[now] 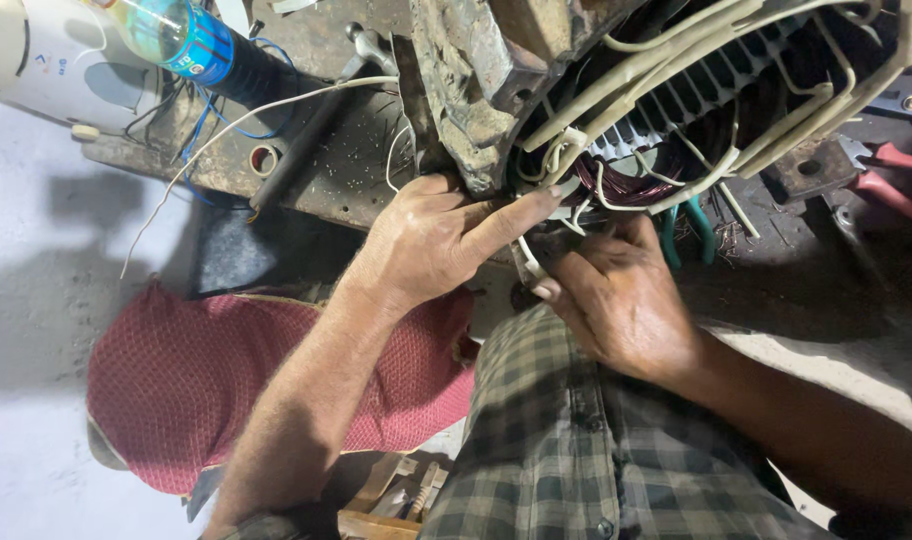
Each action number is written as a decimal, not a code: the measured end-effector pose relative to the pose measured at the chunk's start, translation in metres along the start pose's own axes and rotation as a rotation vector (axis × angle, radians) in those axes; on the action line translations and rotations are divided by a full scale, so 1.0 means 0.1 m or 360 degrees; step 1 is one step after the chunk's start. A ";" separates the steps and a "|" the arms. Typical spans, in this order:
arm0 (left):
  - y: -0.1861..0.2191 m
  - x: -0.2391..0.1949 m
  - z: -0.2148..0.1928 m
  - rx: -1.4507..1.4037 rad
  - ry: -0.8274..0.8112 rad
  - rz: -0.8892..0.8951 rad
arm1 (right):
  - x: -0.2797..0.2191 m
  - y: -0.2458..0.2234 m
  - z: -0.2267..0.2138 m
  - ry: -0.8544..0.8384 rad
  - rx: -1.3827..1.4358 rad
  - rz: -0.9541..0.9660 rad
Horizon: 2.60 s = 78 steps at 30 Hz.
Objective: The person works on an exposed electric motor stator, stripping insulation from white wires, twisting copper strands, and using pliers to cut and adjust connections. The person repeatedly handles the same wire ends and tools on a cluttered workbench.
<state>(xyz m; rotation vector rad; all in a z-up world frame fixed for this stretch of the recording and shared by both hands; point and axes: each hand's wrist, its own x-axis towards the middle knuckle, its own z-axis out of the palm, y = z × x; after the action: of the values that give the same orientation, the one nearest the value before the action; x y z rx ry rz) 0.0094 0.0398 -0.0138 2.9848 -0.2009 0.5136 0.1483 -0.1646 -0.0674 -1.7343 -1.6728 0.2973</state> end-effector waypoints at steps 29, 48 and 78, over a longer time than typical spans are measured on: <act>0.15 0.16 -0.17 -0.0346 -0.0293 -0.0047 | -0.27 0.73 -0.16 0.0318 0.0065 -0.0422; 0.13 0.18 -0.14 -0.0521 -0.0198 -0.0107 | -0.15 0.72 -0.16 0.0095 0.0191 -0.0397; 0.85 0.25 -0.07 -0.0043 -0.0466 -0.0444 | -0.28 0.84 -0.07 -0.0006 0.0576 -0.0252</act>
<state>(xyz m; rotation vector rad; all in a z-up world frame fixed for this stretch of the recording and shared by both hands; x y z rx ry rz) 0.0178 -0.0457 0.0083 2.9775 0.1832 0.0430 0.2144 -0.1868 -0.1218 -1.3289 -1.6310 0.4956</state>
